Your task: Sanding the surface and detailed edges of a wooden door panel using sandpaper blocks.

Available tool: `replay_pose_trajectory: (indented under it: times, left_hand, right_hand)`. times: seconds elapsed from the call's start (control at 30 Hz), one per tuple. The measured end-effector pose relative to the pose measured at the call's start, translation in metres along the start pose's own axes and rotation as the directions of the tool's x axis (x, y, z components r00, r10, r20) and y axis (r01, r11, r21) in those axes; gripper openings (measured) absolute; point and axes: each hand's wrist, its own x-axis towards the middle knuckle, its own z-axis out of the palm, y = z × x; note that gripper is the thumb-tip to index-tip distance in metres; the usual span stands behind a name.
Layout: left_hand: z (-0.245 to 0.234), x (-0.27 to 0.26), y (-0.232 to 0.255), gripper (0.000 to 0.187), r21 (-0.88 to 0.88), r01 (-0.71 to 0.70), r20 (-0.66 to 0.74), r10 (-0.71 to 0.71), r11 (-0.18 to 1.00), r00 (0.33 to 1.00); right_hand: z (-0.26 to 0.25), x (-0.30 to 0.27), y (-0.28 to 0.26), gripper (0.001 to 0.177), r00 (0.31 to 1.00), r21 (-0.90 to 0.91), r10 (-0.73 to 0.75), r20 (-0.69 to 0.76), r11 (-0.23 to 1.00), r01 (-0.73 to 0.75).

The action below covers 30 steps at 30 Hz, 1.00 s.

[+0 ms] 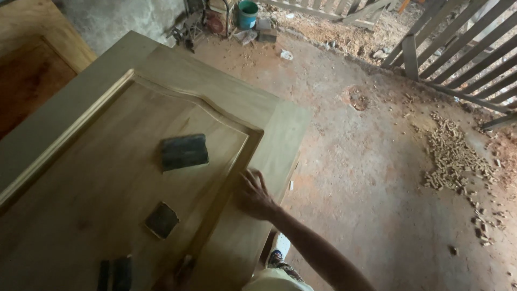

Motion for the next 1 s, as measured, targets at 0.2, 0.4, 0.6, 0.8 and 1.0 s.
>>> replay_pose_trajectory:
  times: [0.2,0.4,0.6,0.8,1.0]
  left_hand:
    - [0.049,0.13,0.063,0.033,-0.121,-0.016,0.087,0.027,0.992,0.996]
    - [0.172,0.215,0.085,0.029,-0.104,0.087,0.476,-0.027,0.991,0.879]
    - [0.266,0.249,0.155,0.034,-0.568,0.258,0.31,-0.087,0.782,0.947]
    - [0.145,0.219,0.094,0.026,-0.235,-0.02,0.167,0.061,0.972,0.984]
    - [0.095,0.196,0.077,0.037,-0.118,-0.038,0.167,0.057,0.992,0.984]
  right_hand:
    - [0.0,0.004,0.011,0.035,0.992,-0.071,-0.052,-0.113,0.997,0.044]
    - [0.108,-0.026,0.077,0.082,0.902,0.303,0.213,-0.376,0.948,-0.098]
    - [0.022,-0.006,0.035,0.063,0.95,0.07,0.247,-0.19,0.969,-0.238]
    - [0.015,-0.032,0.02,0.064,0.959,-0.057,0.281,-0.044,0.957,-0.283]
    - [0.024,-0.042,0.027,0.065,0.98,-0.074,0.186,-0.069,0.979,-0.191]
